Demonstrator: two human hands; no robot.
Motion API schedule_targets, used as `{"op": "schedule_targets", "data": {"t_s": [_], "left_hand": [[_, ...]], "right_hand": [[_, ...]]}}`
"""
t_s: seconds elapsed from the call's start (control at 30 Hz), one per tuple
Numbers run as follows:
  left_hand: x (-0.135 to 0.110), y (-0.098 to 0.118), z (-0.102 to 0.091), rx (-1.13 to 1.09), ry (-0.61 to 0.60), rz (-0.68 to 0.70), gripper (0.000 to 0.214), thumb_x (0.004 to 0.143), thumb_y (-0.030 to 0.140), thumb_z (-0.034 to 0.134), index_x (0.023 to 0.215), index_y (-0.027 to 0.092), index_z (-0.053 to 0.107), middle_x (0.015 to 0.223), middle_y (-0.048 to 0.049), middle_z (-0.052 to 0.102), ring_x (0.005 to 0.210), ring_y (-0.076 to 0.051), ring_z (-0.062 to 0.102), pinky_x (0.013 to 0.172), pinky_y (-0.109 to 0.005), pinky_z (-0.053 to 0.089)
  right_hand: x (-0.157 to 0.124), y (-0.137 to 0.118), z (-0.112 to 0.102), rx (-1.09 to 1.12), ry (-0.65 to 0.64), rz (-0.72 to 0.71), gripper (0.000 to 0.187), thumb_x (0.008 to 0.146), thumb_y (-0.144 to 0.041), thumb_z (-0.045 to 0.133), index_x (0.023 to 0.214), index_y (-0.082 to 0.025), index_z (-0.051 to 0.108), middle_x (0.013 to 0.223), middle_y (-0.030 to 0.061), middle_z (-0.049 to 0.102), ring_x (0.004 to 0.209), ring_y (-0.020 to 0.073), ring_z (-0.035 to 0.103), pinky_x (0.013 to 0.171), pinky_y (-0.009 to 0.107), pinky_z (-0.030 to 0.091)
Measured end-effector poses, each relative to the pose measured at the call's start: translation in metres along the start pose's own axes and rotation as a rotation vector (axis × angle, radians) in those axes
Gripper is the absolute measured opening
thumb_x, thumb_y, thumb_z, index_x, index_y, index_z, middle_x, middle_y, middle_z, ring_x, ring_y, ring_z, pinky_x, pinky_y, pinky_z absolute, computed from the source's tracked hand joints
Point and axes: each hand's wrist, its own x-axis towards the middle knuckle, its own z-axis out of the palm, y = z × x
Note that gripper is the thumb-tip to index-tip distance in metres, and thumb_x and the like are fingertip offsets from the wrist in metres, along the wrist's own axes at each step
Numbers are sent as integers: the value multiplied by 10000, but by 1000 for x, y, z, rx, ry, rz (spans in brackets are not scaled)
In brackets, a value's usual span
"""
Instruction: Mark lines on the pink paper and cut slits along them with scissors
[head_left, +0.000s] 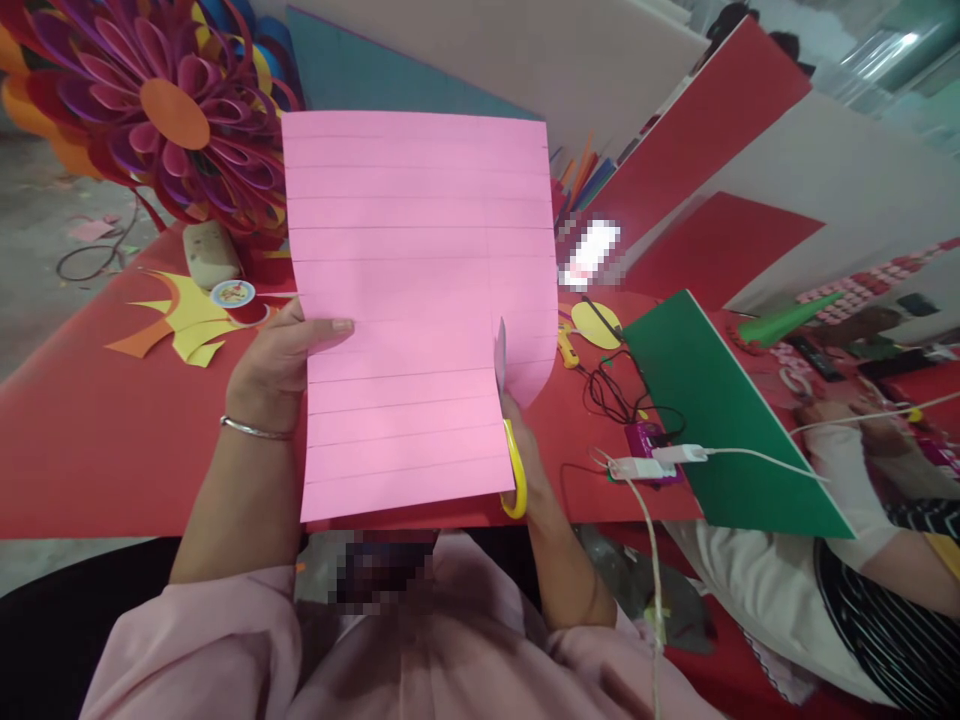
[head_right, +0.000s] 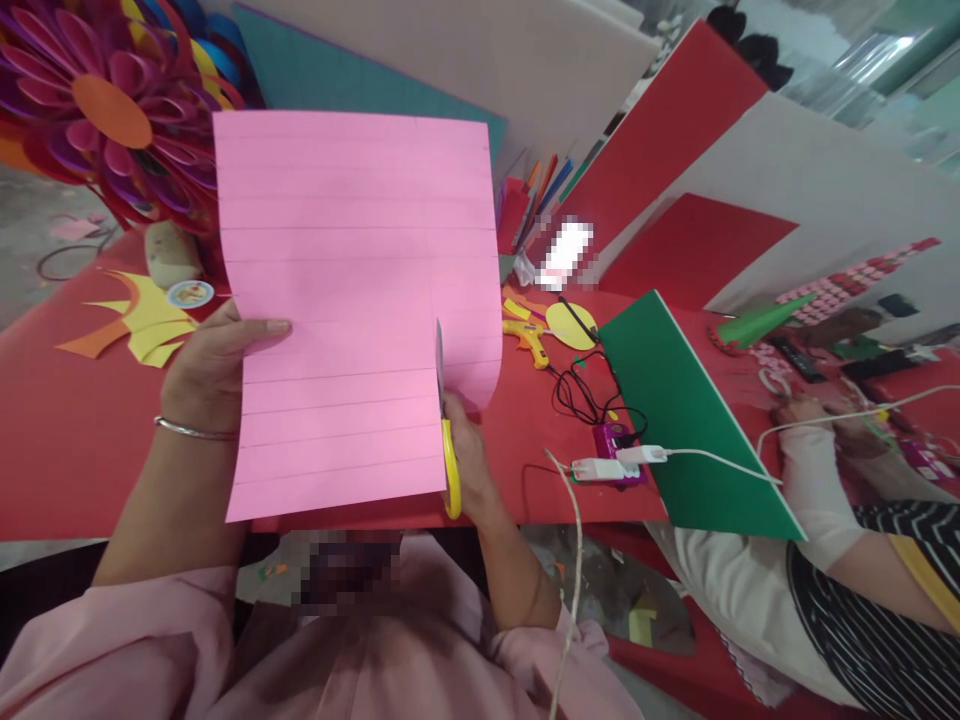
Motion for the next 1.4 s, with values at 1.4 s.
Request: {"op": "schedule_targets", "data": {"t_s": [1.4], "left_hand": [[-2, -2, 3, -29, 39, -39, 333, 612, 189, 888, 937, 206, 815, 939, -58, 831, 789, -217, 764, 766, -328, 613]], "right_hand": [[-5, 7, 0, 21, 34, -49, 303, 886, -411, 623, 1111, -219, 688, 735, -31, 635, 649, 175, 545, 576, 281, 409]]}}
